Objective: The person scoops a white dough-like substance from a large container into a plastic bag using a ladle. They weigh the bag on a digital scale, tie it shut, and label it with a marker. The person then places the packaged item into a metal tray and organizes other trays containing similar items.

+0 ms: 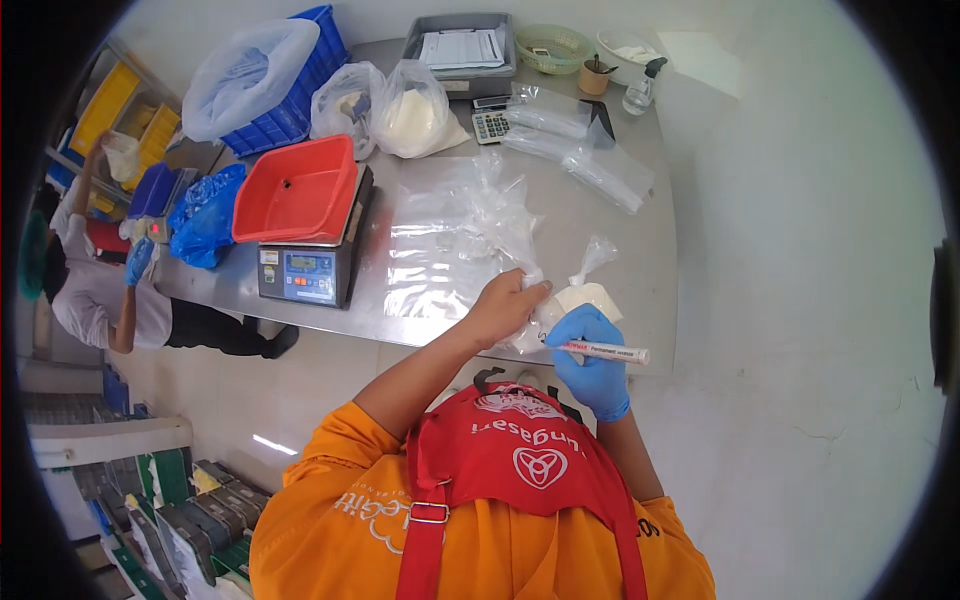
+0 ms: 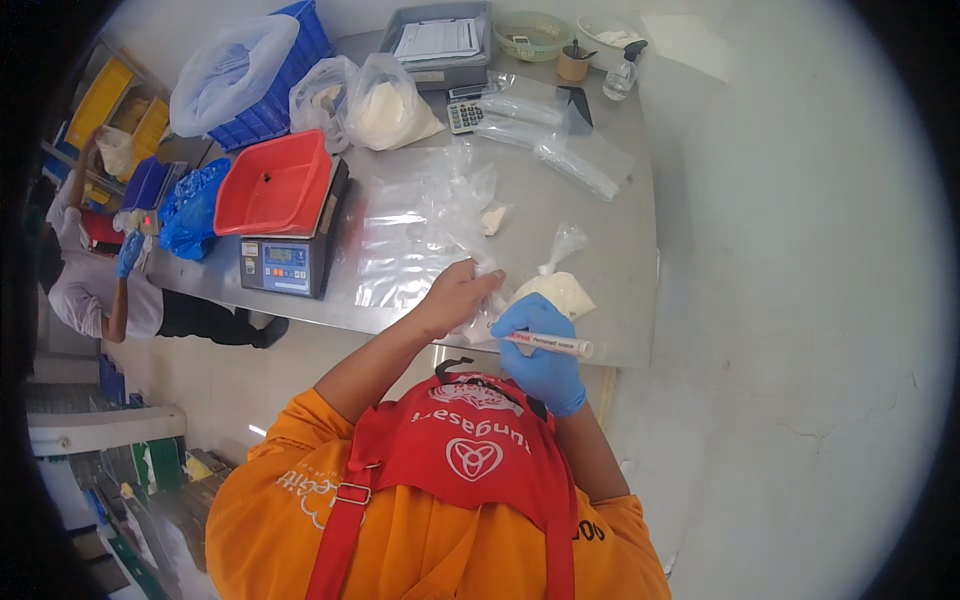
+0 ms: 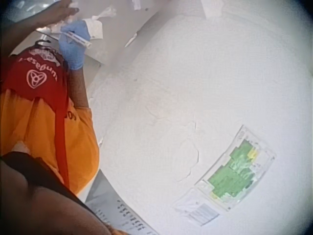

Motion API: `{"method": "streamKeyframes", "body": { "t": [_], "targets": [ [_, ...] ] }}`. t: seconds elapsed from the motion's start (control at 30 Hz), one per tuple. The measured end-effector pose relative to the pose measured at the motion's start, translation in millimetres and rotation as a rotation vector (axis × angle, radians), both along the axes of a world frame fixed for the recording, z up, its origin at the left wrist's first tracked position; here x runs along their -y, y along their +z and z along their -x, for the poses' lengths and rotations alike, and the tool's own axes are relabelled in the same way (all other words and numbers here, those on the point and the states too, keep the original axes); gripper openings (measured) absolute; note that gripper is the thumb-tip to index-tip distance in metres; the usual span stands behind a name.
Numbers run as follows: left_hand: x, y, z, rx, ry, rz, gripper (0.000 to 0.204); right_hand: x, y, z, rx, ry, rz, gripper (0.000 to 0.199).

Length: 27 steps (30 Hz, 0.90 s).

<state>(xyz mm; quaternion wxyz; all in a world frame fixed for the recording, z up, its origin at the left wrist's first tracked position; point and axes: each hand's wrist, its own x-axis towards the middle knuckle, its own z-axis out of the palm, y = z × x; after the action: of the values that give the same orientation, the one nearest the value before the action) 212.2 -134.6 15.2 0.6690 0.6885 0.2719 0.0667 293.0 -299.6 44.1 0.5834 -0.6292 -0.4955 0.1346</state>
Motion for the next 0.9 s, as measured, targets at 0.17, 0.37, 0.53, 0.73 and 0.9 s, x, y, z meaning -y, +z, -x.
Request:
{"method": "streamKeyframes", "body": {
  "t": [0.17,0.37,0.53,0.73,0.9],
  "targets": [
    [1,-3,-1,0.057,0.031,0.143,0.029,2,2,2,-0.082,-0.060,-0.015,0.014],
    [2,-1,0,0.048,0.010,0.114,0.031,4,0,2,-0.129,-0.082,-0.045,0.013],
    [1,10,1,0.002,-0.016,0.130,0.033,7,-4,0,-0.173,-0.062,-0.027,0.012],
    [3,3,-1,0.042,0.010,0.183,0.033,9,-5,0,-0.277,-0.082,-0.057,0.012],
    [-10,-26,-4,-0.073,0.005,-0.203,0.050,34,-10,-17,-0.348,-0.217,-0.076,0.013]
  ]
}}
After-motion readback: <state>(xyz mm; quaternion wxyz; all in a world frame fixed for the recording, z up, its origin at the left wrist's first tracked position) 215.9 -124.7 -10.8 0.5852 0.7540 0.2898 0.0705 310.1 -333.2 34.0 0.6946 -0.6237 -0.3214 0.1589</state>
